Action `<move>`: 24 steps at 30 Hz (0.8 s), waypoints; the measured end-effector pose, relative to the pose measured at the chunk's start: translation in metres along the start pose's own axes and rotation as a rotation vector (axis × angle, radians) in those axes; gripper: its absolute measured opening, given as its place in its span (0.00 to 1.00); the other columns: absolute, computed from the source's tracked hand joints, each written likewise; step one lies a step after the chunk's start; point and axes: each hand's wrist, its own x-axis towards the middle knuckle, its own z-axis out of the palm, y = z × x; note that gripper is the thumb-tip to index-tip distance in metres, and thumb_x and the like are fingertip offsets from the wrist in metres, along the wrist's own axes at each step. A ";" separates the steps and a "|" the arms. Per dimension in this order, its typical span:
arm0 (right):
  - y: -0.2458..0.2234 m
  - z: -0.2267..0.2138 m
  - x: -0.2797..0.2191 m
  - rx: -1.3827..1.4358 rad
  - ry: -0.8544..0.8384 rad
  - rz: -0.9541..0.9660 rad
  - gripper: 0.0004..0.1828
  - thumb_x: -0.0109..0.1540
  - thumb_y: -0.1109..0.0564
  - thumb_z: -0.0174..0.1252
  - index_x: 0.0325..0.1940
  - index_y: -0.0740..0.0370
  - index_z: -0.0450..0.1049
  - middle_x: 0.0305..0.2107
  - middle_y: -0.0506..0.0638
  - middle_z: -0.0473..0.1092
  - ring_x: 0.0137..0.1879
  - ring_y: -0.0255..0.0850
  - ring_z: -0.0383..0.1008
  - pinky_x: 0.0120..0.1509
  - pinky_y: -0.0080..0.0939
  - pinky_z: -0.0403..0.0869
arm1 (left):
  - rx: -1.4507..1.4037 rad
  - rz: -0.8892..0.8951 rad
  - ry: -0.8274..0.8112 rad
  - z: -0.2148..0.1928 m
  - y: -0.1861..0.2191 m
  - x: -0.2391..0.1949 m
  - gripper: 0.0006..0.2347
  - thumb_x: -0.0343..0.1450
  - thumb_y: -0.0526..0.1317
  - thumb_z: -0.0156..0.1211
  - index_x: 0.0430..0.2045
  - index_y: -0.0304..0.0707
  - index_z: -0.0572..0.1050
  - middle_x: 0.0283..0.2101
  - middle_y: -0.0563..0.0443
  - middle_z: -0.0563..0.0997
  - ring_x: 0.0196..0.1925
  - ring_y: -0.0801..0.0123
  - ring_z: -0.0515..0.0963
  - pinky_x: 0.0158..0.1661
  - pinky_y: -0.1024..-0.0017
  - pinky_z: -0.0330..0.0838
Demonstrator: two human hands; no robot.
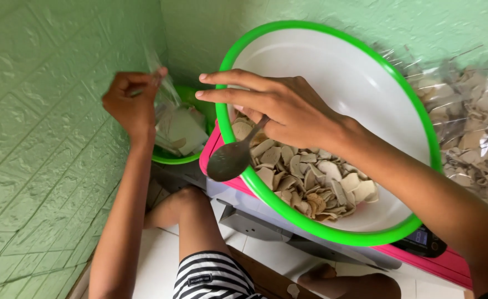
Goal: Packaging small snack items into plastic bags using a spoon and a digital scale.
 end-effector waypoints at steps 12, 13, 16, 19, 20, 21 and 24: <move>-0.010 -0.071 -0.082 -0.165 0.652 0.087 0.13 0.72 0.54 0.43 0.51 0.63 0.70 0.45 0.56 0.60 0.53 0.46 0.65 0.54 0.41 0.67 | -0.090 0.490 -0.809 0.075 0.211 0.026 0.06 0.77 0.32 0.68 0.47 0.35 0.83 0.41 0.48 0.81 0.40 0.71 0.78 0.34 0.77 0.71; -0.003 -0.073 -0.092 -0.139 0.854 0.076 0.06 0.67 0.60 0.48 0.37 0.65 0.67 0.40 0.55 0.59 0.47 0.44 0.62 0.50 0.40 0.62 | -0.092 0.581 -0.945 0.087 0.220 0.026 0.07 0.76 0.31 0.70 0.46 0.35 0.83 0.39 0.49 0.82 0.36 0.70 0.79 0.37 0.74 0.70; 0.012 -0.078 -0.119 0.330 1.051 0.326 0.08 0.61 0.62 0.44 0.40 0.51 0.65 0.45 0.44 0.66 0.27 0.25 0.55 0.25 0.25 0.43 | -0.186 0.657 -1.156 0.124 0.247 0.017 0.16 0.69 0.19 0.55 0.45 0.35 0.83 0.40 0.44 0.83 0.39 0.65 0.84 0.38 0.71 0.76; 0.017 -0.079 -0.139 0.699 0.939 0.590 0.22 0.56 0.52 0.53 0.55 0.49 0.73 0.47 0.42 0.74 0.33 0.30 0.69 0.33 0.22 0.61 | -0.114 0.715 -1.175 0.169 0.254 0.003 0.08 0.71 0.30 0.56 0.36 0.44 0.81 0.35 0.54 0.80 0.34 0.62 0.78 0.34 0.63 0.63; 0.030 -0.074 -0.148 0.690 0.950 0.589 0.22 0.56 0.52 0.53 0.55 0.49 0.73 0.47 0.42 0.74 0.33 0.30 0.69 0.33 0.22 0.61 | -0.123 0.725 -1.179 0.181 0.257 -0.002 0.08 0.71 0.30 0.56 0.36 0.44 0.81 0.35 0.54 0.80 0.34 0.62 0.78 0.34 0.63 0.63; 0.042 -0.069 -0.158 0.909 0.939 0.456 0.28 0.56 0.58 0.55 0.63 0.55 0.68 0.50 0.48 0.72 0.31 0.32 0.66 0.27 0.24 0.53 | -0.113 0.639 -1.172 0.192 0.259 -0.008 0.12 0.68 0.30 0.51 0.36 0.45 0.81 0.35 0.54 0.82 0.32 0.66 0.78 0.32 0.65 0.64; 0.052 -0.069 -0.172 1.140 0.882 0.305 0.33 0.60 0.60 0.54 0.71 0.56 0.62 0.55 0.52 0.70 0.35 0.31 0.65 0.23 0.24 0.45 | -0.116 0.494 -1.185 0.215 0.262 -0.021 0.14 0.68 0.32 0.46 0.42 0.48 0.78 0.31 0.55 0.83 0.30 0.72 0.81 0.30 0.69 0.66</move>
